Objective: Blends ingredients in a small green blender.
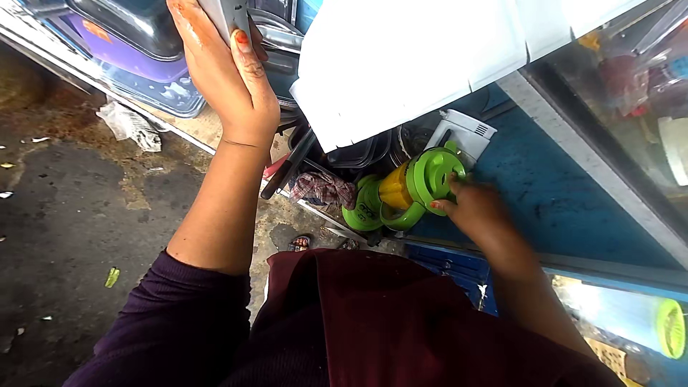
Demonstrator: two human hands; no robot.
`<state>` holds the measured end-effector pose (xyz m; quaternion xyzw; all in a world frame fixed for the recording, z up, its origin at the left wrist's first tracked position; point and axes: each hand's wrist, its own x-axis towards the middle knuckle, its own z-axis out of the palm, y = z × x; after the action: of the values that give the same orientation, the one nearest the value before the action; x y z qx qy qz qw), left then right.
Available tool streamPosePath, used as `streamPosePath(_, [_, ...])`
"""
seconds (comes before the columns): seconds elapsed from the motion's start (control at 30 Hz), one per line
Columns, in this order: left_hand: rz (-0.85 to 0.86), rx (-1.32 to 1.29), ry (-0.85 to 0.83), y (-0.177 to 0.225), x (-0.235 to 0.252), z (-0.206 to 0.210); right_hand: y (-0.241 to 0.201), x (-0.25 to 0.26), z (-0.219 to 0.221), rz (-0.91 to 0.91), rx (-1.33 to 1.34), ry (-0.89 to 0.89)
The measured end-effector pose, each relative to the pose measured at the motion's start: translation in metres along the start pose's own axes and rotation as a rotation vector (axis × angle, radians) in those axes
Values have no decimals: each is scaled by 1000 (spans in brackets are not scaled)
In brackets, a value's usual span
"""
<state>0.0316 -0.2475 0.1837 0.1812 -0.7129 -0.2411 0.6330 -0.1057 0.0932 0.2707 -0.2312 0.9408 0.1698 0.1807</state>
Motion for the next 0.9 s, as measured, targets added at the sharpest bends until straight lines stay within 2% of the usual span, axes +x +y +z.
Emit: streamPosePath(0.9, [7, 15, -11, 1, 1, -2, -1, -1, -2, 4, 0, -10])
